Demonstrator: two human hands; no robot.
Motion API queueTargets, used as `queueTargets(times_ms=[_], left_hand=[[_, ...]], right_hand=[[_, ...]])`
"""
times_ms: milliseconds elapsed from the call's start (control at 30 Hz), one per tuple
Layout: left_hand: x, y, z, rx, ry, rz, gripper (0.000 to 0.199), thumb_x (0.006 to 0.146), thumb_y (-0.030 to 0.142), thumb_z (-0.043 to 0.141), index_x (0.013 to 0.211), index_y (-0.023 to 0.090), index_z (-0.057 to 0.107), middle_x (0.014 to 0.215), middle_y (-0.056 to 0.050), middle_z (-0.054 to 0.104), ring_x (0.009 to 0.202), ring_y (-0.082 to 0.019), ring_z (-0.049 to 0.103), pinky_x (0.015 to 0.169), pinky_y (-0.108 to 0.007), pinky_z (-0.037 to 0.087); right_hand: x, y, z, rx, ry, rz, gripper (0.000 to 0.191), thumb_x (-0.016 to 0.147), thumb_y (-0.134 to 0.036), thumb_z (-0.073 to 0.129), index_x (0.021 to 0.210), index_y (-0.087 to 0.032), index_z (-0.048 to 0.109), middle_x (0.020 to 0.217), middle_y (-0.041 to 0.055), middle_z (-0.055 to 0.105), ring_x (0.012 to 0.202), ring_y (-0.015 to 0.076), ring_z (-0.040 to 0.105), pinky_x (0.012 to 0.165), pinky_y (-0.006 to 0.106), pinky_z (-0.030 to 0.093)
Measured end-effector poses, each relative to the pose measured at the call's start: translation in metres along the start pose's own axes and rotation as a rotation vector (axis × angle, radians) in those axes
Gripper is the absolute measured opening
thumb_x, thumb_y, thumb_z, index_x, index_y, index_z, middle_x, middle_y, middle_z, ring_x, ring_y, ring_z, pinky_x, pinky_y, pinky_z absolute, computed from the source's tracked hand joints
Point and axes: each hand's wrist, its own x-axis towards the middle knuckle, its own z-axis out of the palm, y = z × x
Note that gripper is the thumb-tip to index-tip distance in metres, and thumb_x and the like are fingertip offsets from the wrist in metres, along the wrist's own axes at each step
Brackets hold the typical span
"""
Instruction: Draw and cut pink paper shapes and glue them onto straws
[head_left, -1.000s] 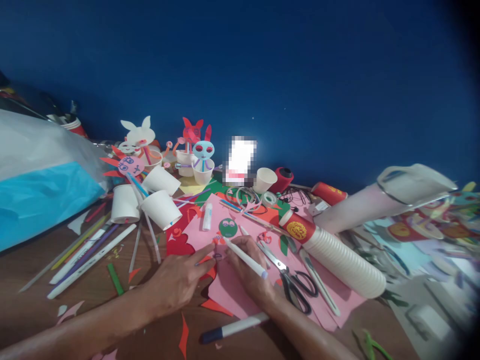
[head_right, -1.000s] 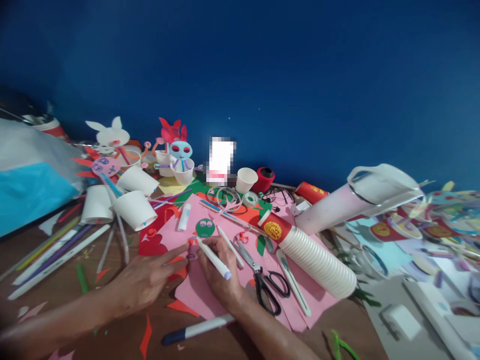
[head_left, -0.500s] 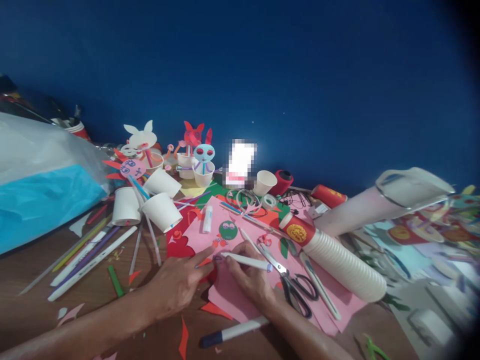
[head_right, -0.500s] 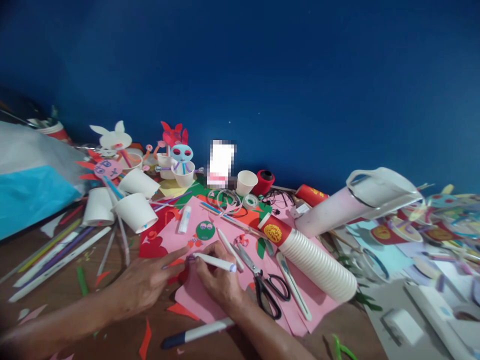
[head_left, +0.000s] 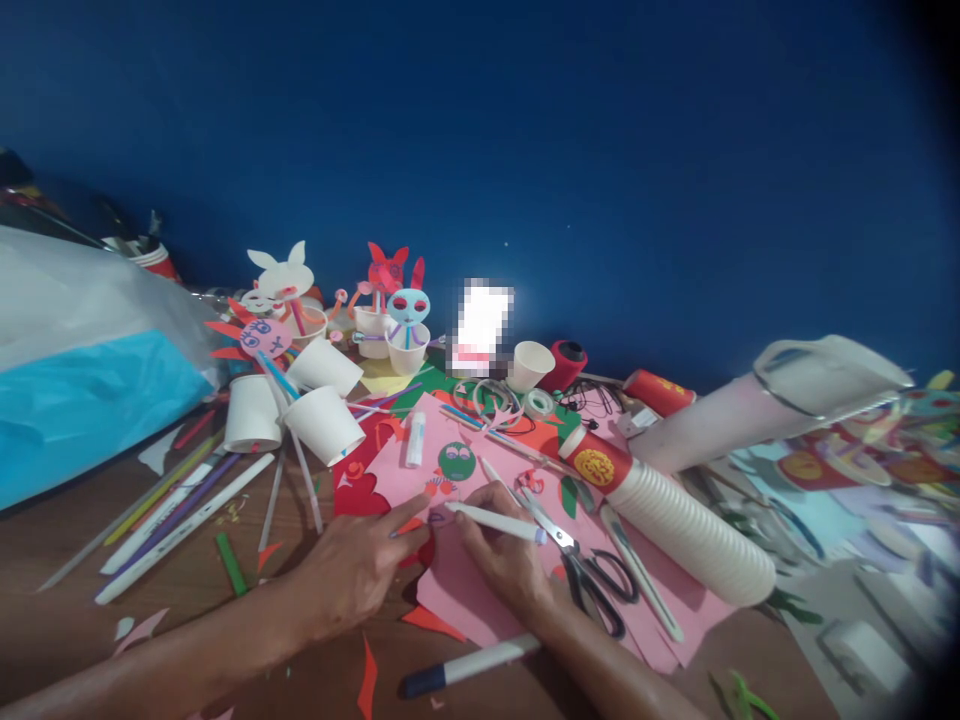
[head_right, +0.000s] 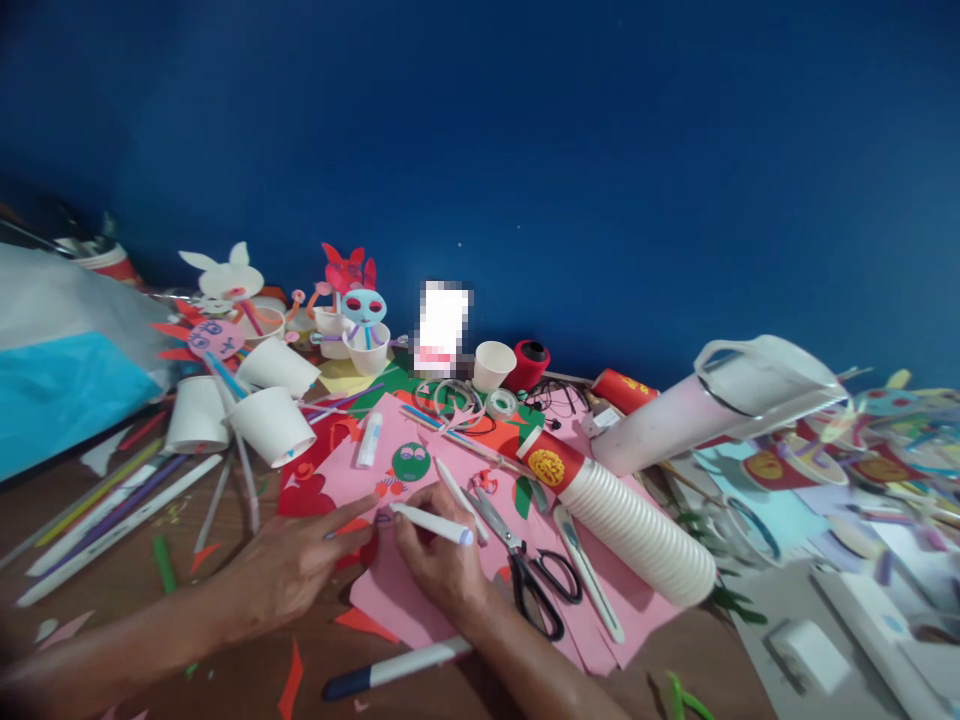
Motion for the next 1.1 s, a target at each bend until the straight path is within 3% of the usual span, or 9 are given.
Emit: queueTargets(times_ms=[167,500,733,933,1100], left_hand=[[-0.0003,-0.0011,0.0074,-0.012,0.013,-0.014,0.041,0.082,0.009,0.037,0.118,0.023,0.051,0.136,-0.009,0.045,0.091,-0.019,0.063,0.064,-0.027,0.052],[-0.0010,-0.0010,0.0038,0.018,-0.012,-0.001,0.047,0.078,0.005,0.038,0.120,0.023,0.050,0.139,-0.008,0.043,0.091,-0.020,0.064,0.066,-0.031,0.053],[0.0001,-0.0024,0.0052,0.031,-0.049,0.002,0.048,0.079,0.008,0.039,0.124,0.024,0.048,0.144,-0.007,0.034,0.089,-0.022,0.064,0.066,-0.034,0.053],[-0.0012,0.0016,0.0055,0.016,-0.007,-0.061,0.047,0.079,0.007,0.040,0.120,0.026,0.052,0.142,-0.005,0.037,0.089,-0.021,0.064,0.069,-0.032,0.052],[0.0002,0.0020,0.0026,0.021,-0.036,-0.030,0.043,0.081,0.009,0.040,0.120,0.025,0.051,0.143,-0.006,0.037,0.088,-0.021,0.064,0.067,-0.033,0.053]], right_hand=[[0.0025,-0.0044,-0.0029,0.053,0.031,0.041,0.014,0.077,-0.024,0.056,0.065,-0.018,0.052,0.056,-0.0019,0.054,0.050,0.0106,0.049,0.047,0.020,0.038],[0.0010,0.0012,0.0009,0.130,0.026,0.083,0.009,0.079,-0.022,0.055,0.072,-0.019,0.049,0.060,-0.0033,0.053,0.052,0.0103,0.049,0.049,0.020,0.039],[0.0004,0.0014,-0.0002,0.023,0.043,0.055,0.016,0.078,-0.025,0.055,0.064,-0.019,0.049,0.054,-0.0040,0.050,0.047,0.0095,0.046,0.045,0.020,0.036],[-0.0014,0.0012,0.0012,-0.037,0.013,0.041,0.017,0.080,-0.026,0.054,0.065,-0.019,0.049,0.053,-0.0035,0.052,0.046,0.0097,0.049,0.045,0.020,0.036],[-0.0010,0.0004,0.0045,-0.067,-0.010,-0.009,0.017,0.080,-0.027,0.053,0.065,-0.020,0.049,0.053,-0.0029,0.055,0.045,0.0096,0.050,0.043,0.020,0.036]])
